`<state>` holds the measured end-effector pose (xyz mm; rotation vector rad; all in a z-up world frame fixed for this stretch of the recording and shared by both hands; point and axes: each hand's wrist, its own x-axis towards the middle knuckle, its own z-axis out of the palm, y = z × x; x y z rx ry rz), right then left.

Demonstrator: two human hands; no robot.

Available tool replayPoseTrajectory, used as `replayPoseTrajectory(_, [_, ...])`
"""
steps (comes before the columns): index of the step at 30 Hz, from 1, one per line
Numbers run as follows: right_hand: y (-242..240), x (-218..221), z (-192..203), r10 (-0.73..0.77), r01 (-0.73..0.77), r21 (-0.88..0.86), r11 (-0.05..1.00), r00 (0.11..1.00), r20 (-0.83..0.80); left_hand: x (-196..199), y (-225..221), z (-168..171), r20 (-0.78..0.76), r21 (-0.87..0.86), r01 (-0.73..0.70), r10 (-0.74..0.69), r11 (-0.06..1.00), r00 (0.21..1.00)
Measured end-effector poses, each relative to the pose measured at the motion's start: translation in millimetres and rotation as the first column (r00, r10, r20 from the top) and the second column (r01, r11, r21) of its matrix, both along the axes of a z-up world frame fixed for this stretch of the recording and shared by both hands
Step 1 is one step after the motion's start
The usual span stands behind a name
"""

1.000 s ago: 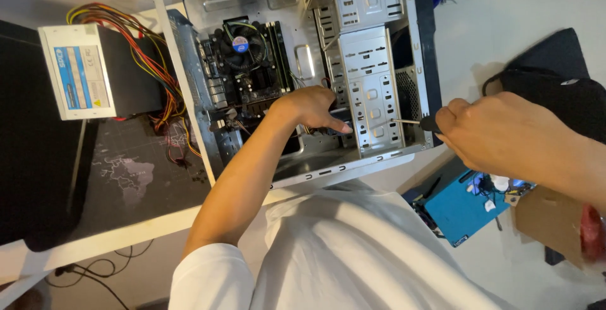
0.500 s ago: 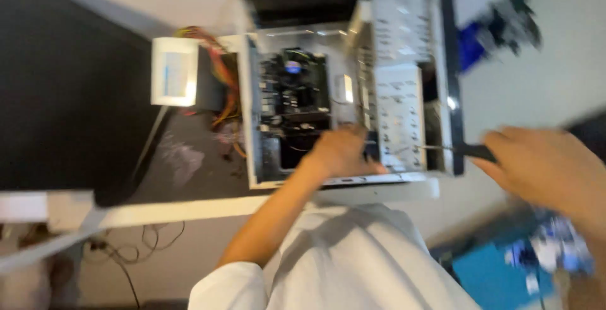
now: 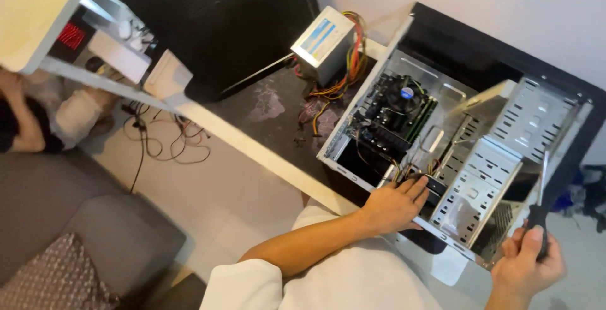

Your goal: Using a screwdriver to work on internal PC components and installing a power supply unit into the case.

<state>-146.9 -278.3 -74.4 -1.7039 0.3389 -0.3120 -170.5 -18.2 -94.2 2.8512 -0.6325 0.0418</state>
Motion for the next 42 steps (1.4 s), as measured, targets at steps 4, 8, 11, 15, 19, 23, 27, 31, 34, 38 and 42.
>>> replayPoseTrajectory(4, [15.2,8.1,7.3,-0.053,0.053,0.001,0.999,0.999,-0.007,1.2,4.3,13.6,0.042,-0.107,-0.007,0.012,0.994,0.999])
replayPoseTrajectory(8, [13.4,5.0,0.9,-0.064,0.064,-0.06,0.996,0.998,0.001,5.5,5.1,20.2,-0.053,-0.121,-0.035,0.028,0.992,0.998])
replayPoseTrajectory(11, [11.6,5.6,-6.0,-0.063,0.065,-0.078,0.995,0.998,0.022,9.5,8.7,34.8,-0.106,-0.099,-0.028,0.018,0.995,0.994])
replayPoseTrajectory(15, [8.7,3.8,-14.3,-0.112,0.112,0.026,0.993,0.994,-0.008,8.9,9.4,32.1,-0.143,-0.135,-0.009,-0.01,0.991,0.99])
replayPoseTrajectory(19, [15.7,-2.2,0.5,-0.099,0.1,-0.007,0.995,0.995,0.028,29.5,10.0,64.2,-0.371,-0.034,0.045,-0.054,0.998,0.927])
replayPoseTrajectory(23, [27.9,-6.5,18.0,-0.057,0.059,-0.093,0.994,0.998,0.024,41.4,9.6,65.0,-0.491,0.02,0.145,-0.116,0.989,0.863])
replayPoseTrajectory(27, [28.9,-8.3,18.3,-0.047,0.054,-0.088,0.995,0.996,0.074,42.3,12.4,65.9,-0.381,-0.034,0.146,-0.148,0.989,0.913])
replayPoseTrajectory(31, [32.1,-7.2,17.9,-0.086,0.09,-0.087,0.992,0.995,0.054,49.6,26.0,81.9,-0.625,-0.146,0.117,-0.183,0.982,0.759])
replayPoseTrajectory(34, [28.4,-10.1,17.6,-0.106,0.113,-0.132,0.985,0.993,0.059,60.8,34.3,65.4,-0.636,-0.416,0.01,-0.298,0.909,0.712])
replayPoseTrajectory(38, [27.2,-6.3,11.9,-0.063,0.084,-0.197,0.977,0.992,0.108,82.4,40.8,38.9,-0.488,-0.381,-0.009,-0.193,0.925,0.851])
replayPoseTrajectory(42, [27.7,-5.5,6.1,-0.063,0.098,-0.189,0.977,0.981,0.182,98.1,40.4,38.2,-0.613,-0.298,-0.153,-0.066,0.942,0.787])
